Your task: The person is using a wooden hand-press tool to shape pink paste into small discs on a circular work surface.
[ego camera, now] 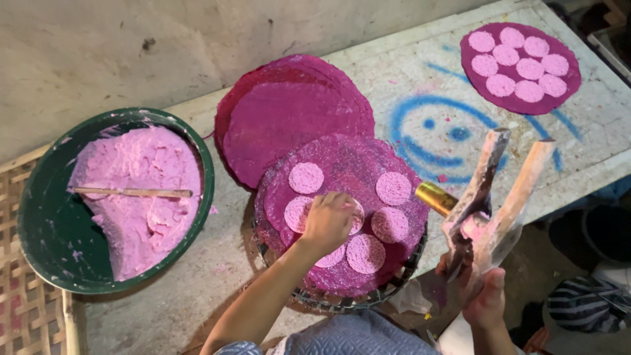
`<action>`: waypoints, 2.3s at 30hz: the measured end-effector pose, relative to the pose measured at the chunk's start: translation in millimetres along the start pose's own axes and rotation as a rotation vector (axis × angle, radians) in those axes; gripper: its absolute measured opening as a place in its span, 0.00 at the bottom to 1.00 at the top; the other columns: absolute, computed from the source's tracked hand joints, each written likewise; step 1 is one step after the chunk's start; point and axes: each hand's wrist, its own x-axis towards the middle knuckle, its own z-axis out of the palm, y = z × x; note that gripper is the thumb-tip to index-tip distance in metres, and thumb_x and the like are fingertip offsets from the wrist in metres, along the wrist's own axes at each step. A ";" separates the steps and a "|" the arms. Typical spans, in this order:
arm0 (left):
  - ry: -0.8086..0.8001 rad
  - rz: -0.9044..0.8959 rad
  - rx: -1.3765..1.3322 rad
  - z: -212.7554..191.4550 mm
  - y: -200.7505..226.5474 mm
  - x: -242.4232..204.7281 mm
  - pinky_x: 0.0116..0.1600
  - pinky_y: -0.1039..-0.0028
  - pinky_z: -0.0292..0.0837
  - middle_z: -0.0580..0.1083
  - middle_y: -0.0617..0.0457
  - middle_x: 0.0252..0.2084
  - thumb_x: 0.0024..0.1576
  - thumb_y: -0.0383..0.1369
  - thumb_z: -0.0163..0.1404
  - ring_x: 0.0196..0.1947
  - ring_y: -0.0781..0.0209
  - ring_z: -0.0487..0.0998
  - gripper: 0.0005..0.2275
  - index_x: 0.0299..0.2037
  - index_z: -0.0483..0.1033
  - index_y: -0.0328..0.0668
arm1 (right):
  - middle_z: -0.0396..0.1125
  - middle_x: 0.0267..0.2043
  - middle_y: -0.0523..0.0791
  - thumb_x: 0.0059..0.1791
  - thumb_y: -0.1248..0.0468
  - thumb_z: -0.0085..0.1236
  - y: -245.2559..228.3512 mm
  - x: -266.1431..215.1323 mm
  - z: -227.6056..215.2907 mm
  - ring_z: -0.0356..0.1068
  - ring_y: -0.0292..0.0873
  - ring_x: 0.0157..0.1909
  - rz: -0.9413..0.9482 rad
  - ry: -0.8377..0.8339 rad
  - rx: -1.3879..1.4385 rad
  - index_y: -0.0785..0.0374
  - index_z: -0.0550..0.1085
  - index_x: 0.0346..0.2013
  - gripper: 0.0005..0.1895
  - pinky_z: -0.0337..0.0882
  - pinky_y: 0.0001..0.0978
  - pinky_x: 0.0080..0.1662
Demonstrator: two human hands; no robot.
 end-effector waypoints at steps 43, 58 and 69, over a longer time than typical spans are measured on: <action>0.726 -0.615 -0.461 49.3 -101.4 -149.0 0.60 0.55 0.67 0.67 0.33 0.58 0.48 0.33 0.63 0.58 0.38 0.69 0.30 0.61 0.63 0.36 | 0.69 0.44 0.55 0.54 0.25 0.34 39.0 12.6 19.3 0.69 0.51 0.43 -0.004 0.083 -0.025 0.77 0.66 0.57 0.52 0.67 0.44 0.48; 0.554 -0.318 -0.071 -34.7 -50.7 -133.1 0.51 0.53 0.73 0.71 0.42 0.53 0.45 0.33 0.62 0.51 0.39 0.76 0.28 0.56 0.68 0.39 | 0.67 0.40 0.52 0.44 0.14 0.28 36.9 -6.0 35.5 0.66 0.46 0.41 0.130 -0.018 -0.178 0.79 0.71 0.49 0.65 0.64 0.37 0.42; 0.399 -0.436 -0.240 -16.7 -77.9 -63.3 0.43 0.50 0.74 0.76 0.41 0.42 0.55 0.31 0.53 0.39 0.36 0.79 0.07 0.41 0.74 0.40 | 0.68 0.42 0.51 0.50 0.20 0.34 39.9 -13.0 28.4 0.67 0.47 0.44 -0.051 0.032 -0.154 0.76 0.70 0.48 0.55 0.66 0.37 0.50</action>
